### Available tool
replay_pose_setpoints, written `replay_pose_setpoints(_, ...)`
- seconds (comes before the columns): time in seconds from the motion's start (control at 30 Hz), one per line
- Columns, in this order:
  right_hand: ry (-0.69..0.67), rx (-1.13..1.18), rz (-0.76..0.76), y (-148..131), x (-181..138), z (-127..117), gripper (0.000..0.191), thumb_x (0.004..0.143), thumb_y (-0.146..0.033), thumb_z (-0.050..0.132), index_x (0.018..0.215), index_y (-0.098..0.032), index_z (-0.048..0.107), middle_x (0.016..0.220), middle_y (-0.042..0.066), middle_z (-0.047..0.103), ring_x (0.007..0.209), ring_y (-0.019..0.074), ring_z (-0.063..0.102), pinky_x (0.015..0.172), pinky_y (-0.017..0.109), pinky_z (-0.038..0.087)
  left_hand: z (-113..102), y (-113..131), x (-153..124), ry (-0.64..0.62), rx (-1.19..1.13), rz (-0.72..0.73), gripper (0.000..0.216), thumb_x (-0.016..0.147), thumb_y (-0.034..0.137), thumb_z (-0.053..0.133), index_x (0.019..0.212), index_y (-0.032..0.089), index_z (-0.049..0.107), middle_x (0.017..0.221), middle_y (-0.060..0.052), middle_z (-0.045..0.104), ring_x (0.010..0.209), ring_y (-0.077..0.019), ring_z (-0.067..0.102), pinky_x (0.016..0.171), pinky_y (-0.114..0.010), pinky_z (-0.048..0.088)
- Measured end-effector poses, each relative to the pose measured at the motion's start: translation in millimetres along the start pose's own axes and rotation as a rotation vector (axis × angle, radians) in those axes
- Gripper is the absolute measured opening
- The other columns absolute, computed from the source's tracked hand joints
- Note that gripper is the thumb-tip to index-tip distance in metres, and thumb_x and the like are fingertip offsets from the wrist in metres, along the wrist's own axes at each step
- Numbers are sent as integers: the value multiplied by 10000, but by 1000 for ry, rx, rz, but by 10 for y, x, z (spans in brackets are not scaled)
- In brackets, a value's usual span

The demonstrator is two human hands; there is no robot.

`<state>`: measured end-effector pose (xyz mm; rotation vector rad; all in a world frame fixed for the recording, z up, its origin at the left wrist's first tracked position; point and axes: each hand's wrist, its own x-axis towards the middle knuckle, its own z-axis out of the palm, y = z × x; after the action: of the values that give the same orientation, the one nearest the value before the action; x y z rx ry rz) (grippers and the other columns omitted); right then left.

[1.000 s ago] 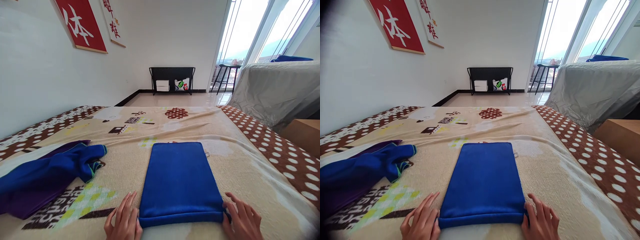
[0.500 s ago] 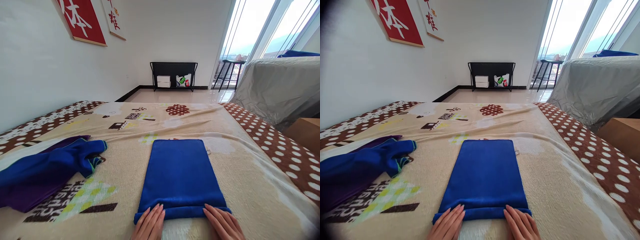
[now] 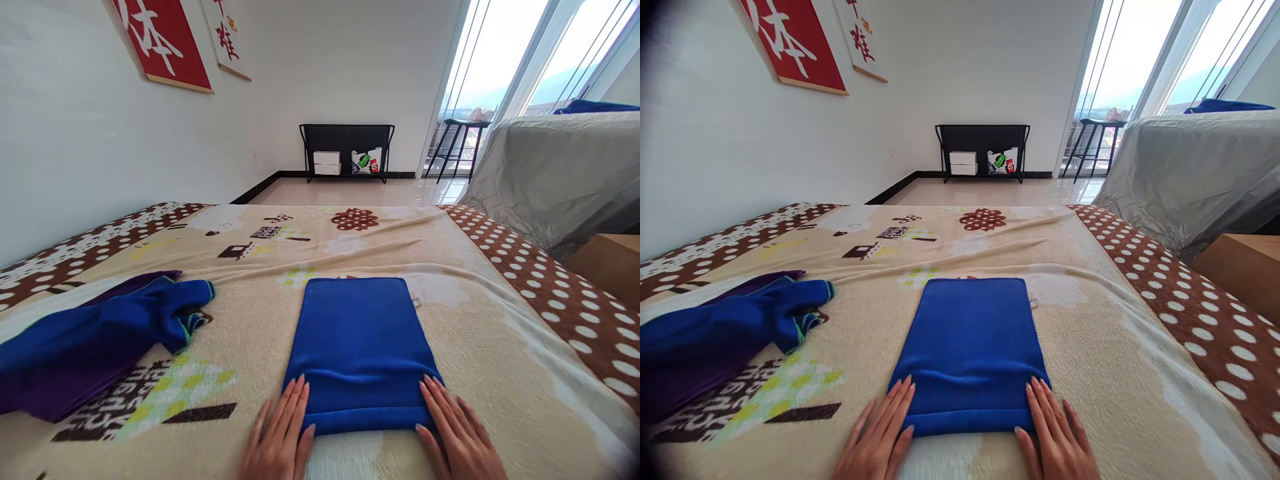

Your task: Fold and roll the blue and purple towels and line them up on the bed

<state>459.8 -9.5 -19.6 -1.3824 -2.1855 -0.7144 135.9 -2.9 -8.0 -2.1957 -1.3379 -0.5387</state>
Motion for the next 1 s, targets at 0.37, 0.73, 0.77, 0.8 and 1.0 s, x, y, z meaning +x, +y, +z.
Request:
replay_pose_setpoints(0.37,18,153,-152,-595,438,108,438,936,-244,462,1354,-157,559,1372,12,598,1238,142,589,1131,307,310,35,578,404,31,-106,161,435,948,224,430,1352,167,584,1391,-33,610,1320,-146,508,1209,-303,187)
replay_pose_setpoints(0.73,-130,26,119,133,33,96,600,1016,-456,355,1558,-209,282,1478,70,497,1307,237,535,1083,412,330,83,-192,-79,-157,-31,-224,538,995,242,386,1528,288,321,1486,-26,512,1366,-202,465,1209,-485,57)
replay_pose_setpoints(0.77,-112,24,102,177,16,74,579,1015,-445,364,1541,-205,325,1477,81,499,1306,244,535,1076,414,329,58,-241,-86,-117,-28,-220,525,988,242,413,1510,272,364,1467,-50,535,1341,-218,493,1203,-499,78)
replay_pose_setpoints(0.8,-90,27,87,218,0,47,559,1010,-436,386,1518,-204,373,1473,92,503,1302,252,539,1065,415,330,18,-282,-83,-60,-28,-214,505,978,246,451,1482,249,418,1447,-76,554,1319,-234,516,1194,-501,117)
replay_pose_setpoints(1.0,-10,138,-61,455,-189,-139,384,922,-251,555,1291,-330,622,1280,17,670,1105,189,658,1005,351,356,-342,-387,-66,84,-167,89,329,906,133,560,1203,230,664,1170,-39,728,1082,-174,665,986,-316,408)
